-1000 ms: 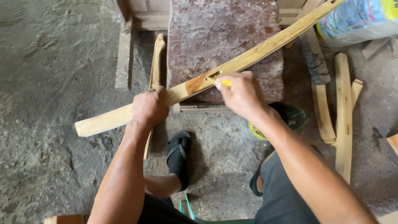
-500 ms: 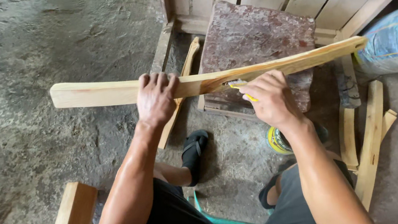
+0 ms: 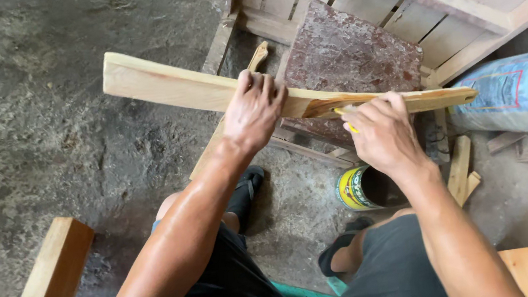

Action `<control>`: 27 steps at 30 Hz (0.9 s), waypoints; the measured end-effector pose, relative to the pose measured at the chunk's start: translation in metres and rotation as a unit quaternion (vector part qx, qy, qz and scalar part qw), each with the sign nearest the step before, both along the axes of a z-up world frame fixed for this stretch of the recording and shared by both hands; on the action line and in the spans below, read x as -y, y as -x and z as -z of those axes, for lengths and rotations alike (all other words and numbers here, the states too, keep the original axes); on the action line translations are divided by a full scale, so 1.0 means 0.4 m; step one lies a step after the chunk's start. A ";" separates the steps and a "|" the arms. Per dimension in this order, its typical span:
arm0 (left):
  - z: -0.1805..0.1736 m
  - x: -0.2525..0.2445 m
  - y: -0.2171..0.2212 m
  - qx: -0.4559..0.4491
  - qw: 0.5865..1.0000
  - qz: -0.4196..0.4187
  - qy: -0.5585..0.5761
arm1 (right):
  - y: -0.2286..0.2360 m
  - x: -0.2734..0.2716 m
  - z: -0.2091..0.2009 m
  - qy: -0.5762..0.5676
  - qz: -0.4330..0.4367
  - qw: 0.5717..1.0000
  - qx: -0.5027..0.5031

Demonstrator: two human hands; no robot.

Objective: The person pours a liquid from a small bottle into a can of dark stain, then uses a brush to apply the stain to several carved and plain wooden pieces. The person handles each piece individually, turning them to coat different surfaces.

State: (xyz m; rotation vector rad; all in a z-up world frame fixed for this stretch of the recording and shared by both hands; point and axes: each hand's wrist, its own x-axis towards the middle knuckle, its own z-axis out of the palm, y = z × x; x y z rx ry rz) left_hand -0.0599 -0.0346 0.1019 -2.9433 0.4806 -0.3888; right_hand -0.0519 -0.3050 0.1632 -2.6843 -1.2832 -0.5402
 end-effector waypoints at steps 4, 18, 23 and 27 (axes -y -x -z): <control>-0.018 0.007 -0.005 -0.002 1.000 0.001 0.010 | -0.003 -0.016 -0.036 0.067 0.006 0.998 -0.008; -0.055 0.014 -0.022 -0.099 0.995 -0.005 0.008 | 0.006 -0.019 -0.086 0.117 0.035 0.992 0.026; -0.053 0.011 -0.032 -0.061 0.998 -0.004 0.022 | -0.001 -0.026 -0.072 0.077 0.002 0.997 -0.004; -0.034 0.010 -0.039 -0.081 0.996 -0.008 0.041 | -0.010 -0.017 -0.069 0.087 0.053 0.995 -0.001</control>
